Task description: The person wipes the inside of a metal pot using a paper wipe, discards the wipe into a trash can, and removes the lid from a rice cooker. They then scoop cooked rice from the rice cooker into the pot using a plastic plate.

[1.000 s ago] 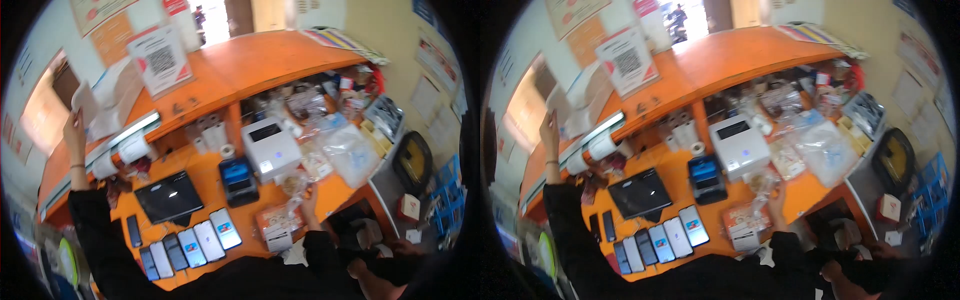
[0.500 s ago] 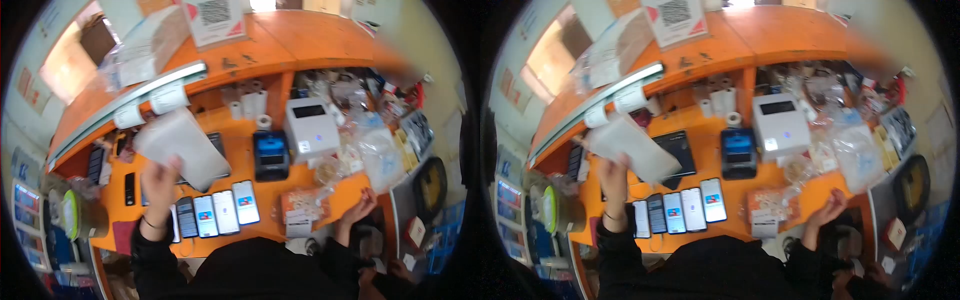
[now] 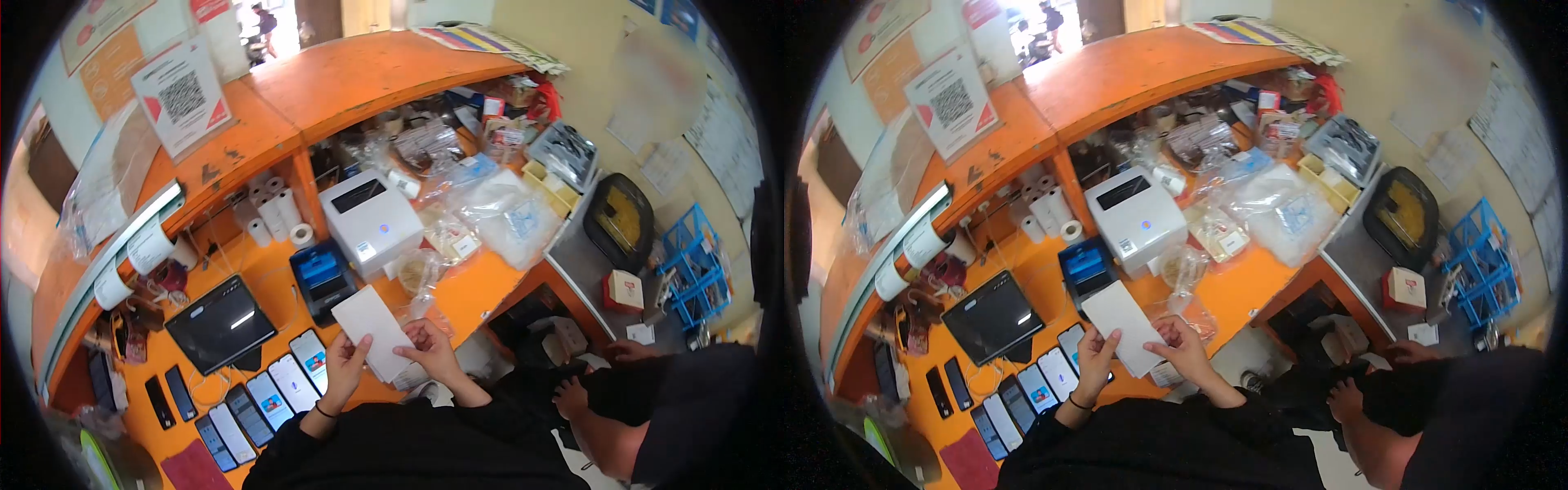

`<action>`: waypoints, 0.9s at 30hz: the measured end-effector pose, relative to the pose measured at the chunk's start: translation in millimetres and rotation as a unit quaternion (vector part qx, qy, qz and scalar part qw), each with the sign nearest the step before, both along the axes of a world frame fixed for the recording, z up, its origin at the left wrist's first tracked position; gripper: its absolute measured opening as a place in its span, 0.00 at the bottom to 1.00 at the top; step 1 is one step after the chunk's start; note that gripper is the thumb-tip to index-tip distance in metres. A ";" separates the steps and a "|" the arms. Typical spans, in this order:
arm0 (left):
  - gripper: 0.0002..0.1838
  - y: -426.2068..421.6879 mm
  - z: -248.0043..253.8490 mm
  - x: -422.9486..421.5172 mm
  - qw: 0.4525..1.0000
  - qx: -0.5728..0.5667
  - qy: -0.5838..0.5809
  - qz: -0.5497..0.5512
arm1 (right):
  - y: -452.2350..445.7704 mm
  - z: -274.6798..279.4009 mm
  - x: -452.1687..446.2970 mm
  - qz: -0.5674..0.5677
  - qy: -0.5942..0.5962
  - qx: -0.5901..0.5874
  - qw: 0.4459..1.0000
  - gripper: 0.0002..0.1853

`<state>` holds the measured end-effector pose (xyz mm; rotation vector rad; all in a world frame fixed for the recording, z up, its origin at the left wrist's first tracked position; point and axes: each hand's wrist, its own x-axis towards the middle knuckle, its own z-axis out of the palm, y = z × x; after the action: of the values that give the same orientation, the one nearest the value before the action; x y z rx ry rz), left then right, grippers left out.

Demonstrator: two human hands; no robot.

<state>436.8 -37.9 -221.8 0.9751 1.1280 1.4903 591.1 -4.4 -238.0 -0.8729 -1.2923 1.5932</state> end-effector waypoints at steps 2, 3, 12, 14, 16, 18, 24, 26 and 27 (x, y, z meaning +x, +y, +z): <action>0.15 -0.6 -4.7 -0.4 0.998 0.008 -0.037 -0.048 | -4.3 0.2 5.5 -0.025 0.034 -0.018 0.999 0.16; 0.17 0.1 -10.4 1.3 0.994 0.018 -0.088 -0.064 | -7.7 2.0 7.4 -0.032 0.047 -0.031 0.998 0.16; 0.27 -14.6 -43.1 13.0 0.891 -0.189 -0.318 -0.264 | -55.3 -33.1 7.2 -0.135 0.008 -0.027 0.990 0.12; 0.27 -21.6 -38.8 21.1 0.882 -0.199 -0.304 -0.299 | -70.3 -37.4 18.0 -0.151 -0.096 -0.014 0.984 0.10; 0.27 -25.2 -64.1 24.1 0.866 -0.224 -0.311 -0.321 | -83.5 -30.3 25.3 -0.145 -0.175 -0.031 0.973 0.09; 0.26 -23.7 -99.6 24.9 0.862 -0.237 -0.301 -0.332 | -96.7 -50.1 27.2 -0.214 -0.089 -0.005 0.973 0.08; 0.25 -34.8 -89.3 61.6 0.823 -0.332 -0.259 -0.382 | -150.4 -60.3 50.6 -0.343 -0.103 -0.058 0.932 0.08; 0.26 -44.5 -67.5 80.1 0.797 -0.421 -0.240 -0.361 | -165.7 -57.5 58.2 -0.380 -0.065 -0.071 0.920 0.08; 0.25 -48.3 -59.7 84.0 0.785 -0.417 -0.242 -0.390 | -172.6 -52.8 61.7 -0.390 -0.051 -0.077 0.916 0.08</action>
<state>520.8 -86.2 -281.5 0.2933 0.7117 0.3997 652.8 -177.0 -290.8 -1.3721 -0.7244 1.0149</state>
